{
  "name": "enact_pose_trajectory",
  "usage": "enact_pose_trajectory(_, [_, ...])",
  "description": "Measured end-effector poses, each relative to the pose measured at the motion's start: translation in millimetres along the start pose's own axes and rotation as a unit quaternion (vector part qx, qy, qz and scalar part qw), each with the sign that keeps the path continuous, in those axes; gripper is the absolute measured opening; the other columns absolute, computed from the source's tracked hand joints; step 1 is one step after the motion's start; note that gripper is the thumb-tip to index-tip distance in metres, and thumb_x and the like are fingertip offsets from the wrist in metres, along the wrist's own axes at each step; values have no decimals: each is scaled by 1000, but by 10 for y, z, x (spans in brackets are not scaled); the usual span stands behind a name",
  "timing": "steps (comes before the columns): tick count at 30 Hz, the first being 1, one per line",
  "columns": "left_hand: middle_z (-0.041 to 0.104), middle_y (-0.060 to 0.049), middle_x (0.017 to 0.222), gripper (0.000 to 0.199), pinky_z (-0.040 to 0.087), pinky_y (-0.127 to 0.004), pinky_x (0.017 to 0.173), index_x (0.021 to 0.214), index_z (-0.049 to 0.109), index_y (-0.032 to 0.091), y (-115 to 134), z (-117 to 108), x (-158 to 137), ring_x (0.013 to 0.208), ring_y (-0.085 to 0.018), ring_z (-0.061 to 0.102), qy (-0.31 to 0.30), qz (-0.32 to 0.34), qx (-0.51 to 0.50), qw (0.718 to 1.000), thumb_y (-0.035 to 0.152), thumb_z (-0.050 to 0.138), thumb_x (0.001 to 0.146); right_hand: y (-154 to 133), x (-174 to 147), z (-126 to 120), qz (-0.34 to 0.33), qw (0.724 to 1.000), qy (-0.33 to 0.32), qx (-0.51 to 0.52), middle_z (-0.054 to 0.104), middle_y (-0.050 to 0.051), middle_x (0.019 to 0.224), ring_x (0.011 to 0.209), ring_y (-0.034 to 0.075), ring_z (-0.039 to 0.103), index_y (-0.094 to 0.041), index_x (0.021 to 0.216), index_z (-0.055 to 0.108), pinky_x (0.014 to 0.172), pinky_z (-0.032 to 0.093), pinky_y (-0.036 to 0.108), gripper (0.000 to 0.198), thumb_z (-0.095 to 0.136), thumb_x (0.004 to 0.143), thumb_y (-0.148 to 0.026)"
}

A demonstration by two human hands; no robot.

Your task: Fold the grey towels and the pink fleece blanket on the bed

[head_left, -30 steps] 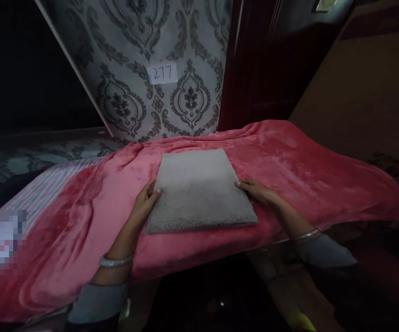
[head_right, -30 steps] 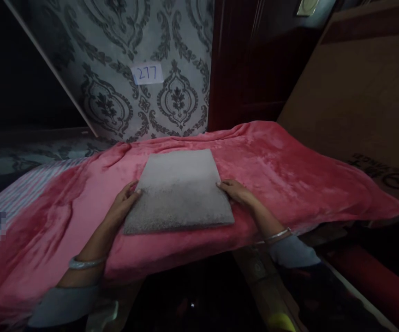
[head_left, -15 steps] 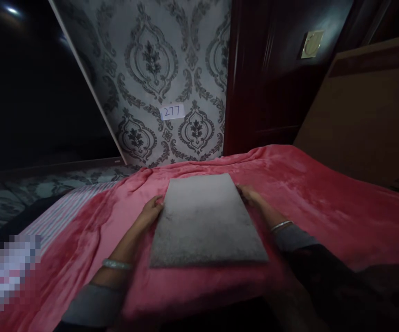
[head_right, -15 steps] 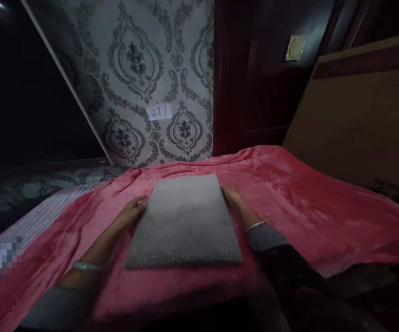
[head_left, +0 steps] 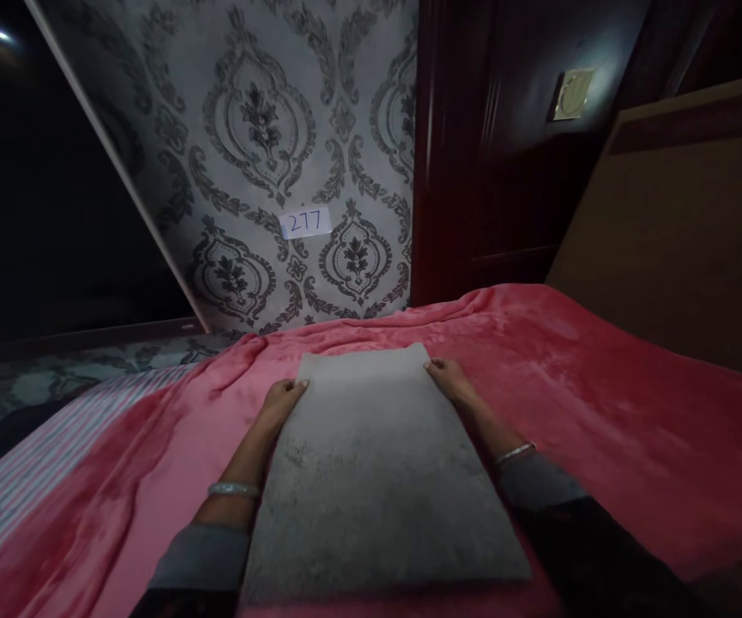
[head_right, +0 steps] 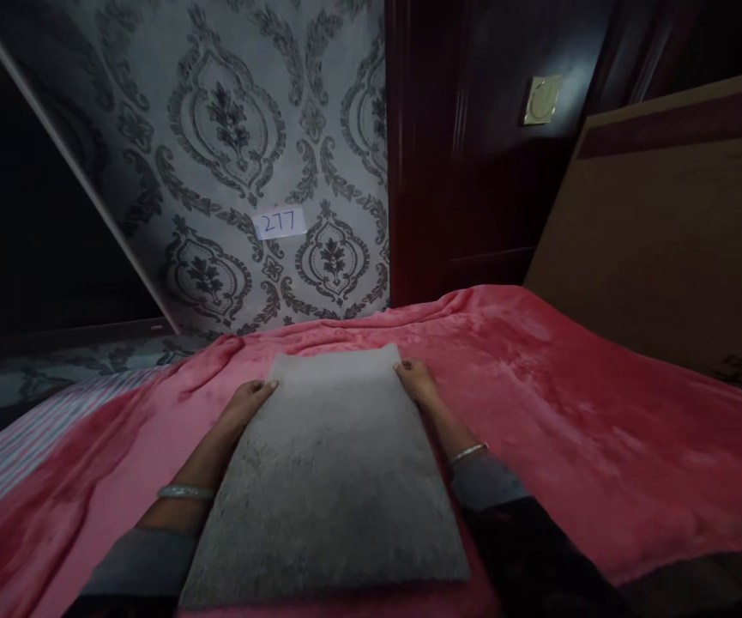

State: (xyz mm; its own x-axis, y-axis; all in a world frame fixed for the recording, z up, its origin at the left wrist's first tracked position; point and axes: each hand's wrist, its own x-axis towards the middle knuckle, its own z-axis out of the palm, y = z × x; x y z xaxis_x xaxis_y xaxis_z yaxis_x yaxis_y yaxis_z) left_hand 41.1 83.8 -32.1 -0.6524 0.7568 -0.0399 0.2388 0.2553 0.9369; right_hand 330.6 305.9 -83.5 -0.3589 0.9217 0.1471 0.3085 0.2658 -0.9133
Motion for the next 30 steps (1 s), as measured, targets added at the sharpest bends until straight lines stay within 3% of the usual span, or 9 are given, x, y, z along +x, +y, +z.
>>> enact_pose_trajectory(7, [47, 3, 57, 23, 34, -25, 58, 60, 50, 23, -87, 67, 3, 64, -16, 46, 110, 82, 103, 985, 40, 60, 71, 12, -70, 86, -18, 996, 70, -61, 70, 11, 95, 93, 28, 63, -20, 107, 66, 81, 48, 35, 27, 56, 85, -31])
enact_pose_trajectory(11, [48, 1, 55, 21, 34, -27, 61, 55, 48, 24, -75, 75, 29, 65, -20, 48, 126, 83, 150, 977, 35, 60, 69, -2, -82, 60, -10, 996, 55, -62, 70, 14, 94, 96, 31, 62, -20, 96, 67, 82, 47, 37, 19, 59, 81, -30])
enact_pose_trajectory(13, [52, 0, 56, 20, 35, -28, 61, 55, 51, 24, -71, 56, 36, 65, -20, 51, 116, 78, 158, 978, 35, 60, 69, 1, -87, 4, -6, 999, 31, -45, 69, 11, 90, 93, 30, 62, -20, 87, 66, 79, 48, 36, 19, 57, 83, -36])
enact_pose_trajectory(16, [58, -2, 60, 25, 37, -28, 60, 60, 59, 21, -72, 7, 31, 67, -21, 54, 85, 76, 154, 982, 42, 57, 74, 1, -120, -106, 2, 1000, -29, -6, 66, 6, 76, 80, 26, 62, -20, 75, 62, 68, 49, 33, 35, 49, 86, -52])
enact_pose_trajectory(20, [57, 0, 58, 32, 37, -27, 57, 62, 60, 20, -83, -12, 33, 62, -19, 53, 58, 75, 153, 984, 48, 55, 76, -23, -170, -164, 3, 995, -78, 65, 66, 4, 81, 78, 22, 62, -20, 84, 60, 67, 49, 30, 38, 62, 75, -56])
enact_pose_trajectory(23, [55, 1, 58, 23, 35, -27, 58, 63, 57, 22, -94, 28, 47, 62, -19, 51, 78, 80, 170, 979, 43, 57, 73, -28, -181, -122, 3, 994, -69, 85, 65, 4, 85, 76, 20, 61, -20, 96, 57, 65, 47, 29, 43, 67, 70, -53])
enact_pose_trajectory(27, [52, 0, 60, 22, 33, -29, 60, 63, 50, 24, -96, 75, 24, 64, -20, 51, 116, 93, 199, 969, 40, 55, 77, 3, -180, -73, 5, 997, -39, 64, 58, -1, 74, 64, 18, 55, -22, 97, 52, 56, 42, 27, 40, 65, 72, -50])
enact_pose_trajectory(30, [59, -4, 68, 19, 34, -30, 63, 72, 52, 24, -82, 86, -8, 70, -23, 56, 140, 103, 272, 946, 40, 51, 83, 11, -188, -69, -1, 999, -10, 38, 48, -6, 62, 56, 17, 48, -22, 102, 51, 52, 34, 26, 38, 64, 74, -44])
